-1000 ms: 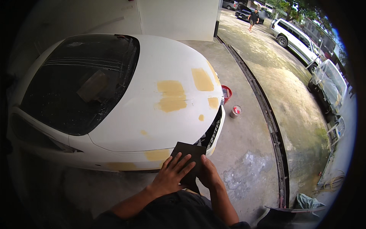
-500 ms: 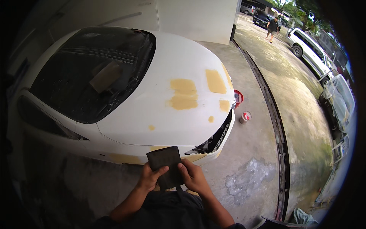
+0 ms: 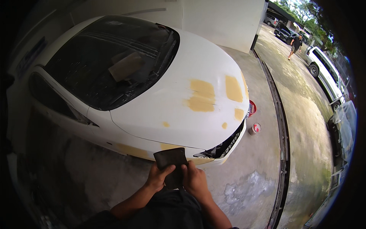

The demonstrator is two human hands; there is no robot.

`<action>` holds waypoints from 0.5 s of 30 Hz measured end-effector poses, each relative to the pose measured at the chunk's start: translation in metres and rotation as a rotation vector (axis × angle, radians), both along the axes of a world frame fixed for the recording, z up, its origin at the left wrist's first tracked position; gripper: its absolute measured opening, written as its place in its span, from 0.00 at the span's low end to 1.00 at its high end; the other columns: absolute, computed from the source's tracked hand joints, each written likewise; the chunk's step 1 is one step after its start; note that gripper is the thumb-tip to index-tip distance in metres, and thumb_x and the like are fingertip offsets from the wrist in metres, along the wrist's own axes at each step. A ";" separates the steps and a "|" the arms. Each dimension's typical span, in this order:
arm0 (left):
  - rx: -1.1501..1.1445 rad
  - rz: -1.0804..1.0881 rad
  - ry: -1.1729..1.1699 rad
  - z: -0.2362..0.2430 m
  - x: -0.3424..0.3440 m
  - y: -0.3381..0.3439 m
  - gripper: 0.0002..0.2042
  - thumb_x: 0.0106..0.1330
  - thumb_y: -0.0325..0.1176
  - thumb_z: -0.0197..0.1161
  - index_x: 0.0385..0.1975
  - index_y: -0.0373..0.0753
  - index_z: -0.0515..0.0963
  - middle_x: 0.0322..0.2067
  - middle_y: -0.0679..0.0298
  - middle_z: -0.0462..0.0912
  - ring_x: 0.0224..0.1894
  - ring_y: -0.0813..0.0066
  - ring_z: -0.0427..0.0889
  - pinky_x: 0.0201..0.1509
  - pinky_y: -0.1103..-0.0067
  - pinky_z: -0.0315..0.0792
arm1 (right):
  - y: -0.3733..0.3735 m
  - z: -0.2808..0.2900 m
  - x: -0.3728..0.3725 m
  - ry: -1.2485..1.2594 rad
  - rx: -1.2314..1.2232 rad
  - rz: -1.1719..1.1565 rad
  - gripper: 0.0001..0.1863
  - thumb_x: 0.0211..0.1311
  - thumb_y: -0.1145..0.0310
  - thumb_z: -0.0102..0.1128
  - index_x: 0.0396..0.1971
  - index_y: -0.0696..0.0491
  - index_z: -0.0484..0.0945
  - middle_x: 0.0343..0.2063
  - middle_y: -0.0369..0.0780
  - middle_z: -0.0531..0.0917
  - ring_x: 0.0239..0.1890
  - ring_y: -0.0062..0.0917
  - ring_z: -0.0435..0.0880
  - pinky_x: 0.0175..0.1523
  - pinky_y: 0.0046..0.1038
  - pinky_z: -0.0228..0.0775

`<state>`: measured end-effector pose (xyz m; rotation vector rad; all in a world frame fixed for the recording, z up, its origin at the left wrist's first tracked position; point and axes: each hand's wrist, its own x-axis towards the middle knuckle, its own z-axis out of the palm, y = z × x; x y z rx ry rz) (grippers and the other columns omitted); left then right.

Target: The person sands the hood of a white car using a sanding block and wipes the surface with a red cloth. The person repeatedly dips the sanding block into a red bucket of water and continues sanding different areas of the hood.

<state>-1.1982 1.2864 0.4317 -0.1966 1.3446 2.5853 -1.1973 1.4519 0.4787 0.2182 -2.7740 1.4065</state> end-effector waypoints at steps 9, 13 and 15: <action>-0.179 0.296 -0.024 -0.009 -0.009 -0.015 0.19 0.78 0.47 0.61 0.39 0.33 0.83 0.31 0.74 0.77 0.36 0.87 0.70 0.44 0.83 0.67 | -0.021 -0.022 -0.012 -0.006 -0.096 -0.122 0.16 0.80 0.61 0.49 0.35 0.57 0.71 0.19 0.54 0.78 0.25 0.57 0.80 0.29 0.47 0.68; -0.394 0.386 0.001 -0.014 -0.014 -0.039 0.20 0.78 0.46 0.61 0.31 0.35 0.82 0.23 0.78 0.69 0.30 0.88 0.61 0.34 0.84 0.59 | -0.037 -0.038 -0.014 0.005 -0.194 -0.050 0.18 0.81 0.58 0.48 0.35 0.58 0.71 0.20 0.53 0.78 0.24 0.55 0.79 0.29 0.44 0.66; -0.514 0.426 0.050 -0.017 -0.017 -0.048 0.20 0.78 0.45 0.61 0.28 0.35 0.81 0.22 0.79 0.66 0.29 0.89 0.59 0.33 0.84 0.57 | -0.045 -0.046 -0.013 0.031 -0.238 -0.044 0.18 0.81 0.59 0.48 0.34 0.58 0.71 0.20 0.54 0.78 0.24 0.55 0.79 0.28 0.44 0.66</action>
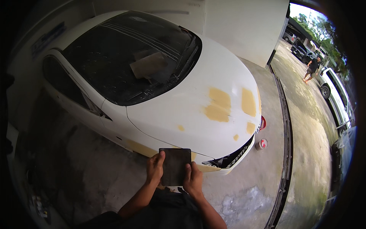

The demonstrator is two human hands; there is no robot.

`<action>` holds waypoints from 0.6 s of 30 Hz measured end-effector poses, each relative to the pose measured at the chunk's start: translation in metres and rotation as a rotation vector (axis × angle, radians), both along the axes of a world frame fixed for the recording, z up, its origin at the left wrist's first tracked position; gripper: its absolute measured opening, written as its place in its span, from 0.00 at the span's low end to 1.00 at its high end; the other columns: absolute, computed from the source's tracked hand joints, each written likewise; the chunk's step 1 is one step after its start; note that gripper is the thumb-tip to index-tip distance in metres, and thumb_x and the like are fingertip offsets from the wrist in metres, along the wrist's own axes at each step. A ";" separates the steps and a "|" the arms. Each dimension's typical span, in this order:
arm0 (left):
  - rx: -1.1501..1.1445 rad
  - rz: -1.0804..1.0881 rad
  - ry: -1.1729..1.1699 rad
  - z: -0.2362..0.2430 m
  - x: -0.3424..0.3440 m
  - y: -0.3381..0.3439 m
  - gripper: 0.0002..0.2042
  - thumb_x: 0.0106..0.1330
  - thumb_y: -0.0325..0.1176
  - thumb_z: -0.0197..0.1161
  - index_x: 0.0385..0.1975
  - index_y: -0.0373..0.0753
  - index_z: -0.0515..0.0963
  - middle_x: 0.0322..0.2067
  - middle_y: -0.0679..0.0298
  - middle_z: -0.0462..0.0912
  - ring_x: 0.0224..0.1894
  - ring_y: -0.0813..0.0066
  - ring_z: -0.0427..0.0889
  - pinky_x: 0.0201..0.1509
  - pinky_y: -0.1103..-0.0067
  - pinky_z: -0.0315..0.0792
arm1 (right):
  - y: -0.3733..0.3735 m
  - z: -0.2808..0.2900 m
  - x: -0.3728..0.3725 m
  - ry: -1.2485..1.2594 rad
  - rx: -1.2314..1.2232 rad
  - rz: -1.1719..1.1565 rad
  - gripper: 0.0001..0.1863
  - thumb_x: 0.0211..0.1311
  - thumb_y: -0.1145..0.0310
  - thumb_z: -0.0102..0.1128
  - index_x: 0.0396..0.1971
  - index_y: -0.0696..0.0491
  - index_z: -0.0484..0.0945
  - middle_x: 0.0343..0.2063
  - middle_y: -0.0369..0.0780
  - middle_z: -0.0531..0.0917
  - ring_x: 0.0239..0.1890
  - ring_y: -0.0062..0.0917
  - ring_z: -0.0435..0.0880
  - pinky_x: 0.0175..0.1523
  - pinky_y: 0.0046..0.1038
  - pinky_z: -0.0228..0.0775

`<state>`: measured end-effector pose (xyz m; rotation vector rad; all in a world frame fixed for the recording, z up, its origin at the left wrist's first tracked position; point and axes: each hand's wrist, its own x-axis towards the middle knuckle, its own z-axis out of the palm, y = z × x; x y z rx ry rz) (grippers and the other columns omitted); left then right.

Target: The person sands the hood of a white car using a sanding block and wipes the surface with a red cloth. The person repeatedly dips the sanding block into a red bucket of water and continues sanding different areas of the hood.

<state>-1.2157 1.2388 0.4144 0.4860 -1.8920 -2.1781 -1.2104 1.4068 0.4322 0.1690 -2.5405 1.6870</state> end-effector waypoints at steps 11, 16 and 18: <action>-0.021 0.121 0.092 -0.014 -0.031 -0.022 0.20 0.74 0.40 0.67 0.21 0.37 0.74 0.16 0.73 0.70 0.23 0.84 0.64 0.28 0.77 0.62 | -0.006 -0.020 -0.005 -0.069 0.089 0.112 0.19 0.80 0.56 0.53 0.37 0.59 0.70 0.23 0.49 0.79 0.25 0.37 0.81 0.32 0.37 0.69; -0.740 -0.162 0.350 0.012 -0.030 -0.025 0.15 0.73 0.35 0.67 0.25 0.34 0.78 0.14 0.61 0.72 0.15 0.77 0.68 0.22 0.73 0.64 | 0.009 -0.006 -0.021 0.190 0.179 0.085 0.37 0.66 0.49 0.70 0.64 0.60 0.70 0.46 0.51 0.83 0.38 0.39 0.85 0.43 0.37 0.79; -0.727 -0.331 0.474 0.026 -0.029 -0.022 0.13 0.71 0.36 0.68 0.27 0.34 0.81 0.17 0.58 0.78 0.18 0.73 0.76 0.24 0.72 0.69 | 0.013 0.001 -0.027 0.129 0.225 0.249 0.30 0.67 0.49 0.69 0.57 0.58 0.77 0.38 0.48 0.85 0.32 0.41 0.85 0.42 0.39 0.78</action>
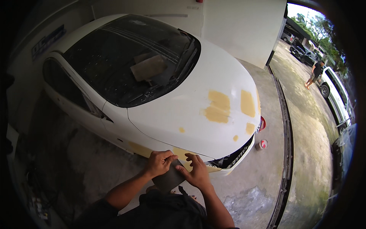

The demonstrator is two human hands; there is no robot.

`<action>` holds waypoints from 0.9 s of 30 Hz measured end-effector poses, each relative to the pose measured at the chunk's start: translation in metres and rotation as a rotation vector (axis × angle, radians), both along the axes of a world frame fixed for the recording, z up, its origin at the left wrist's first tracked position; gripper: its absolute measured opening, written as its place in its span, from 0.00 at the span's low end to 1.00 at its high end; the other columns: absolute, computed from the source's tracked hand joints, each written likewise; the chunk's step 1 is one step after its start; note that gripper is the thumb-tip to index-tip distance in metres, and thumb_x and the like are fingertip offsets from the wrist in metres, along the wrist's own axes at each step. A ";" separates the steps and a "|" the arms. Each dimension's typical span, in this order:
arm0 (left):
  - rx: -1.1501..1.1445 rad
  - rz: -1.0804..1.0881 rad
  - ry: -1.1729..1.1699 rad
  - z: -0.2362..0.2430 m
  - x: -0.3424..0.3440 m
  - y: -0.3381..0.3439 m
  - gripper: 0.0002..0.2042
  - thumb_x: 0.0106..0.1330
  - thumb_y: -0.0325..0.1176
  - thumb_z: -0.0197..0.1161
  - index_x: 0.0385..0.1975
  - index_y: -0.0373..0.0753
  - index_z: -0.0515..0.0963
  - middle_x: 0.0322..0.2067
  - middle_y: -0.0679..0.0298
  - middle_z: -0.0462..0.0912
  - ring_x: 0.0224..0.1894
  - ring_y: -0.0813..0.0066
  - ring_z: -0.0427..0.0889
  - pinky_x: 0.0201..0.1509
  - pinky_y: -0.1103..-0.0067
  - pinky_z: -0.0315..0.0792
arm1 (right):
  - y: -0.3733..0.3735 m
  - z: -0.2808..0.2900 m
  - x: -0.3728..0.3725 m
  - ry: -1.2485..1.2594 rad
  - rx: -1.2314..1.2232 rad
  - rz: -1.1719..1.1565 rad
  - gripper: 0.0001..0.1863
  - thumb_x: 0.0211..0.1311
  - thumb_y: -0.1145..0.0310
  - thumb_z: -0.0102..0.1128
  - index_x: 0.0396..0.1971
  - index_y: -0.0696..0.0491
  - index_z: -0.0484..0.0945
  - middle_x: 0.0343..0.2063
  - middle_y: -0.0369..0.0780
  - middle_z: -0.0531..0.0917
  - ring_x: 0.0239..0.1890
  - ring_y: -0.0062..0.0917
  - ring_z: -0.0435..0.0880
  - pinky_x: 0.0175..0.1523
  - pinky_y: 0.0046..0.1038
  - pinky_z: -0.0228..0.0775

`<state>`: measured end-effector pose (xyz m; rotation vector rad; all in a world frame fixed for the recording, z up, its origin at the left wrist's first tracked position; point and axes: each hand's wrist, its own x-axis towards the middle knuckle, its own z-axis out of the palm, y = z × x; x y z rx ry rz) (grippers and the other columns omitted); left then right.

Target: The person sands the hood of a white car using a sanding block and wipes the surface with a red cloth. The person repeatedly dips the sanding block into a red bucket of water and continues sanding different areas of the hood.

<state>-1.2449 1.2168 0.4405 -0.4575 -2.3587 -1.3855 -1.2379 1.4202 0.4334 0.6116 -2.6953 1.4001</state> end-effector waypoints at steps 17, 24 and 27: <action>-0.404 -0.441 0.011 0.070 0.046 -0.005 0.06 0.63 0.30 0.68 0.26 0.41 0.79 0.22 0.63 0.79 0.28 0.63 0.81 0.36 0.68 0.73 | 0.016 0.079 0.013 0.043 0.034 0.644 0.22 0.71 0.52 0.63 0.25 0.57 0.79 0.21 0.41 0.77 0.26 0.41 0.79 0.34 0.39 0.71; -0.487 -0.669 0.302 0.137 0.109 -0.013 0.15 0.72 0.40 0.63 0.22 0.46 0.71 0.21 0.72 0.68 0.29 0.75 0.72 0.41 0.74 0.69 | 0.052 0.123 0.053 0.138 -0.204 1.048 0.25 0.65 0.73 0.71 0.14 0.51 0.64 0.17 0.37 0.67 0.20 0.31 0.71 0.28 0.34 0.62; -0.539 -0.658 0.277 0.168 0.100 -0.029 0.17 0.73 0.44 0.64 0.22 0.47 0.70 0.21 0.72 0.65 0.27 0.76 0.69 0.40 0.76 0.67 | 0.068 0.131 0.061 0.081 -0.366 0.930 0.24 0.65 0.73 0.72 0.13 0.52 0.66 0.15 0.37 0.67 0.17 0.32 0.72 0.26 0.35 0.63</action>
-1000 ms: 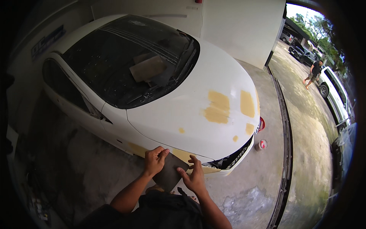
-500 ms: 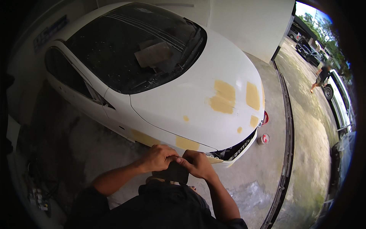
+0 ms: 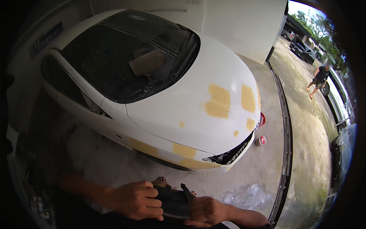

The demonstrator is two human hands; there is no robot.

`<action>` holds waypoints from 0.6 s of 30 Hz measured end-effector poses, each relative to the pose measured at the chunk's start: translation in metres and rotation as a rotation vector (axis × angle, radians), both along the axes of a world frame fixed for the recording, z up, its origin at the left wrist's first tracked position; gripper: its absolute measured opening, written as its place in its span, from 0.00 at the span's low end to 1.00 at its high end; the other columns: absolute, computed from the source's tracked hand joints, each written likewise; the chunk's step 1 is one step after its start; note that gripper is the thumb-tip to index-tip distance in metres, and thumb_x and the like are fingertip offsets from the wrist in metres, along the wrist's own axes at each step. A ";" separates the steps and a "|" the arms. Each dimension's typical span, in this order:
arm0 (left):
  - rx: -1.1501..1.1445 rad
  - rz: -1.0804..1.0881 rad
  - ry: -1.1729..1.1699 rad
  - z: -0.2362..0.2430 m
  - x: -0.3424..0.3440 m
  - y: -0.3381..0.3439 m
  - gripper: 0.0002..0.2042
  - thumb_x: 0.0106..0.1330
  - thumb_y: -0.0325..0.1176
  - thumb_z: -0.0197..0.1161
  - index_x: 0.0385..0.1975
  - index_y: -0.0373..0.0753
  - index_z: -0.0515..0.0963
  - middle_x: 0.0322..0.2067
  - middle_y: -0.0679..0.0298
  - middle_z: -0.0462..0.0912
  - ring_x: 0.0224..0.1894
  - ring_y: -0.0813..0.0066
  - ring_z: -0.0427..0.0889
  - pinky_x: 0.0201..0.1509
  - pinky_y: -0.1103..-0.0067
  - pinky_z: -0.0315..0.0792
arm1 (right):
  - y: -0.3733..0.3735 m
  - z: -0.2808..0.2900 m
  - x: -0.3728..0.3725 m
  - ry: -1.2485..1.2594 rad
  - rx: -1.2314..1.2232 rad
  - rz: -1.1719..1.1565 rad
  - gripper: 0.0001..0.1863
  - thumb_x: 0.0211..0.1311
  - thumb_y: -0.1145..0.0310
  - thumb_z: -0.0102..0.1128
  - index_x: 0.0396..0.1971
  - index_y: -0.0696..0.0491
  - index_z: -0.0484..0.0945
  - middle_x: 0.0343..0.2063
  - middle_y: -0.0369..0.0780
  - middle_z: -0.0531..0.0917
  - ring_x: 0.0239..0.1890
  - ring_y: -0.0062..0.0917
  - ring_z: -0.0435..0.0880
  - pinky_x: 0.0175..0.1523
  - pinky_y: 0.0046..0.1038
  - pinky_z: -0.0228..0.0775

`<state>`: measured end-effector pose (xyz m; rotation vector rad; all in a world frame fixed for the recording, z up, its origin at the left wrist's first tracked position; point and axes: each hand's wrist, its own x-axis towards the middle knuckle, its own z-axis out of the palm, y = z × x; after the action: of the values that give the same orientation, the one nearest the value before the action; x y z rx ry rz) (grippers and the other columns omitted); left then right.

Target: The person sands the hood of a white car using a sanding block and wipes the surface with a red cloth. The person repeatedly dips the sanding block into a red bucket of water and continues sanding different areas of the hood.

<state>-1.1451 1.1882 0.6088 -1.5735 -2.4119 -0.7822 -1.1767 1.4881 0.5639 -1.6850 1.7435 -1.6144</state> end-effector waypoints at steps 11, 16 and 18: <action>0.509 0.628 -0.215 -0.085 -0.086 0.027 0.20 0.75 0.44 0.63 0.58 0.36 0.75 0.47 0.55 0.82 0.51 0.56 0.80 0.58 0.63 0.72 | -0.010 -0.041 -0.020 -0.010 0.113 -1.094 0.20 0.66 0.77 0.61 0.15 0.58 0.64 0.14 0.42 0.65 0.15 0.35 0.64 0.23 0.35 0.53; 0.547 0.724 -0.107 -0.125 -0.093 0.078 0.22 0.71 0.42 0.68 0.59 0.38 0.76 0.49 0.56 0.82 0.50 0.55 0.81 0.58 0.63 0.72 | -0.036 -0.064 -0.022 0.097 0.167 -1.025 0.15 0.66 0.74 0.63 0.18 0.58 0.73 0.18 0.44 0.71 0.22 0.41 0.71 0.31 0.41 0.61; 0.493 0.665 -0.164 -0.115 -0.097 0.077 0.21 0.70 0.41 0.68 0.58 0.39 0.76 0.46 0.57 0.82 0.46 0.54 0.82 0.55 0.64 0.74 | -0.041 -0.067 -0.023 0.101 0.150 -0.957 0.15 0.66 0.73 0.64 0.19 0.59 0.74 0.21 0.44 0.72 0.25 0.41 0.71 0.34 0.40 0.63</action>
<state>-1.2423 1.2651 0.4937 -0.4980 -2.3493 -1.2403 -1.2001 1.4471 0.4969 -0.8751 2.8855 -1.6181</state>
